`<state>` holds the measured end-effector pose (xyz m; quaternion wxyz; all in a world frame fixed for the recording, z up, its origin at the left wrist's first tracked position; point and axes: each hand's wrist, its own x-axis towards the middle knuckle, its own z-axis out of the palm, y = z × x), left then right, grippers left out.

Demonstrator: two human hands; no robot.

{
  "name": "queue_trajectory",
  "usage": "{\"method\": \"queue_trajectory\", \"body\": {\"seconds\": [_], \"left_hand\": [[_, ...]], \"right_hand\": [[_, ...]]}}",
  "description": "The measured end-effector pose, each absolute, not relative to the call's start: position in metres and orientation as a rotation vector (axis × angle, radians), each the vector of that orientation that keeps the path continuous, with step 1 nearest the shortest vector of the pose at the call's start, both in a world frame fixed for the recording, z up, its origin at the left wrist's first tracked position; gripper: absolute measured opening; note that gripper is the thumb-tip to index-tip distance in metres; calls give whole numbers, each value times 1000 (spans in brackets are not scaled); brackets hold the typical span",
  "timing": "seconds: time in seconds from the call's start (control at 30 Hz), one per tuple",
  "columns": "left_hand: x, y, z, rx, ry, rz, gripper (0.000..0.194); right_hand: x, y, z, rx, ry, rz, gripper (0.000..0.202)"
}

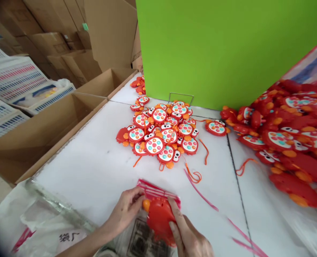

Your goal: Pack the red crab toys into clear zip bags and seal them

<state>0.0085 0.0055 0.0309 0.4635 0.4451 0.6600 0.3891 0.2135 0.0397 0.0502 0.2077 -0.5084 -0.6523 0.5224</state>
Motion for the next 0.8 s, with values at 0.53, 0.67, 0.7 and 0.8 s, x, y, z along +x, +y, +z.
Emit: {"method": "queue_trajectory", "body": {"seconds": [0.53,0.67,0.7,0.8], "left_hand": [[12,3,31,813,1387,1034,23],[10,2,34,805,1319,1006,17],[10,1,35,807,1309,1007,17],[14,1,40,879,1325,1024,16]], "right_hand": [[165,47,48,-1014,-2426,539,29],[150,47,44,-1023,-2400,570,25],[147,46,43,-1016,-2422,565,25],[143,45,41,-1005,-2486,487,23]]}}
